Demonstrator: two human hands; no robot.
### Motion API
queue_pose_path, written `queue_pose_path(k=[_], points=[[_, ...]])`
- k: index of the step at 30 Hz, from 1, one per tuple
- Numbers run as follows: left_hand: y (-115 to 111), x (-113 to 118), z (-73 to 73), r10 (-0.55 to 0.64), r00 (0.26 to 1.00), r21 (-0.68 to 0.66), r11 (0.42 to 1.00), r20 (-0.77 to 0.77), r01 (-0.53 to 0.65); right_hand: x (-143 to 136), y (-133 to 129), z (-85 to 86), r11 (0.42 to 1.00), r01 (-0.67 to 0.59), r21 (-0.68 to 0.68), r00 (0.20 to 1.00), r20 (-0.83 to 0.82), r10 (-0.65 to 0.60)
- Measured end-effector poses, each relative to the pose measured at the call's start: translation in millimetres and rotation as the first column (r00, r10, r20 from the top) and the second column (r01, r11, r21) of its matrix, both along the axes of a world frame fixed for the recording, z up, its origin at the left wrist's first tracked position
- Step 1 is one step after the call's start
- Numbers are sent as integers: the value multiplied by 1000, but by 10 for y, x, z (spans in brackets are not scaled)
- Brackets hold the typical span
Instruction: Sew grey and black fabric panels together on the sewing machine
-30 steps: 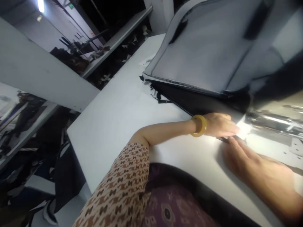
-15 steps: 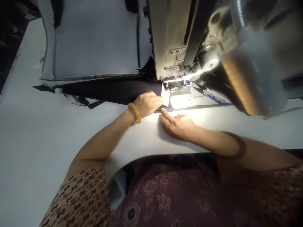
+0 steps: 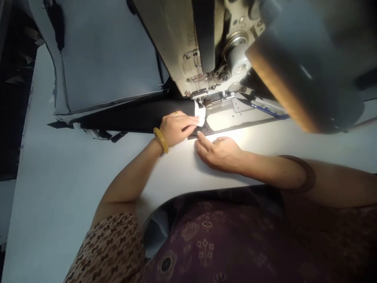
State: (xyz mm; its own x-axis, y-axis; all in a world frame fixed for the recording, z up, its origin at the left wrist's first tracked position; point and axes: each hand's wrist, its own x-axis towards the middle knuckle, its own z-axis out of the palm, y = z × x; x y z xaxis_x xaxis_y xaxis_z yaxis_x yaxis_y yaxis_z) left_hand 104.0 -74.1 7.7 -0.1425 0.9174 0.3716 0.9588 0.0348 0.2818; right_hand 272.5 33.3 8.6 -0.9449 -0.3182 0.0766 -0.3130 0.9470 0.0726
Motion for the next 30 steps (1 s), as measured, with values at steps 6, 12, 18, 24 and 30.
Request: queue_pose_path(k=[6,12,18,24,30], points=[[-2,17,6,3,1000,-22,1000,-16,-3,-10,10,42,999,-30,25,999,37,29],[-3,-12,-4,-55,992,-44,998,-115,50,-2,7,45,1000,-8,-6,997,78,9],[-4,-32,-5,-144,969,-56,989,-199,136,-9,37,59,996,76,-51,995,72,-73],[9,20,-17,-156,934,-135,984,-323,117,-8,110,51,974,219,-56,975,-19,-220],[-40,-56,22,-269,942,-121,961,-201,248,-9,113,-1,984,172,-39,984,-36,-174]])
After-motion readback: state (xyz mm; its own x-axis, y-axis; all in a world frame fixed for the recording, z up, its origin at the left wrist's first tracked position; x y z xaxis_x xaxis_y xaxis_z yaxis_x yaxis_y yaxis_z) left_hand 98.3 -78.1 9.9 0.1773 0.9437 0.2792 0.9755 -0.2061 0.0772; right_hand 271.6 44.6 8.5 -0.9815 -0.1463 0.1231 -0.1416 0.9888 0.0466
